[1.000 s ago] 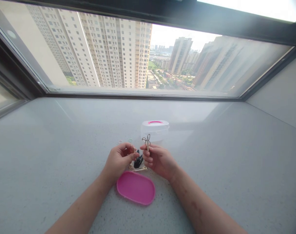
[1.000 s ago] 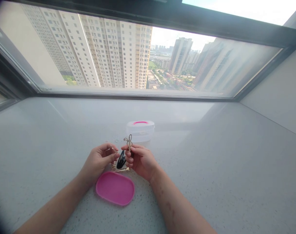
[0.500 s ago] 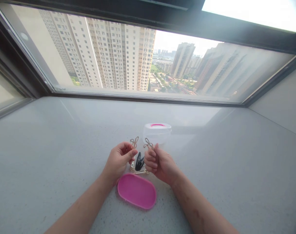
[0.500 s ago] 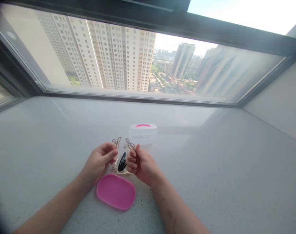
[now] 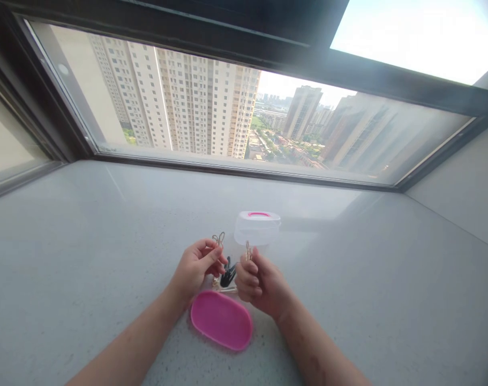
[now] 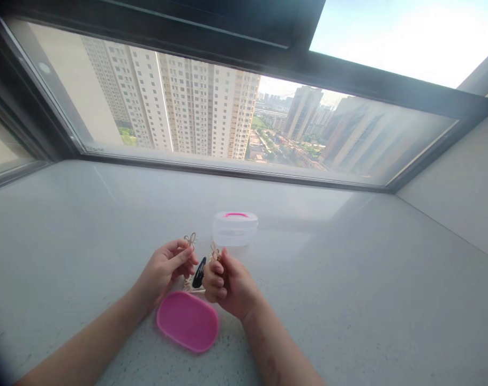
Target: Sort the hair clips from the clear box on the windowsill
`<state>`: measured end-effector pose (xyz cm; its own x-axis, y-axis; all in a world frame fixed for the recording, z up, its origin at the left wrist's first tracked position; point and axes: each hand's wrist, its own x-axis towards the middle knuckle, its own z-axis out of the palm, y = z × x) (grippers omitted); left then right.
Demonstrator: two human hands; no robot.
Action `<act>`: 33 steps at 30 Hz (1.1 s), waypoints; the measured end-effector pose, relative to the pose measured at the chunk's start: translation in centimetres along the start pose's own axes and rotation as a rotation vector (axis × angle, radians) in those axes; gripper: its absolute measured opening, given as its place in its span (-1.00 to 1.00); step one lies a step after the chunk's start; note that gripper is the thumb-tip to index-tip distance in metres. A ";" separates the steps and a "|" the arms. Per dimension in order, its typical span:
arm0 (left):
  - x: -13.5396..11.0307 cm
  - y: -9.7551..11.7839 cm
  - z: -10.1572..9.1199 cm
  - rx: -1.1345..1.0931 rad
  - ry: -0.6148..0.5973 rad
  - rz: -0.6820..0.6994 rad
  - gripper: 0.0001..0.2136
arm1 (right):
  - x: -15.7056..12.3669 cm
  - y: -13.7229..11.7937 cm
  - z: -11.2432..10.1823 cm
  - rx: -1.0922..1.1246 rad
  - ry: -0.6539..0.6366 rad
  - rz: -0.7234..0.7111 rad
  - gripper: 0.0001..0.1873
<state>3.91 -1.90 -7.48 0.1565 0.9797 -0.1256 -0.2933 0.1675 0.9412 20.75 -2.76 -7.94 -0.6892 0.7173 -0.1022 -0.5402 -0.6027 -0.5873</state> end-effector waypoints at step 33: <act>-0.3 0.1 0.1 -0.067 -0.134 -0.111 -0.81 | -0.3 -0.7 0.2 -0.031 0.068 -0.099 -0.66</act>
<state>3.96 -2.22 -7.34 0.3142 0.9320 -0.1805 -0.3289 0.2852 0.9003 21.30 -2.61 -7.35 -0.5986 0.7952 -0.0961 -0.5876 -0.5176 -0.6220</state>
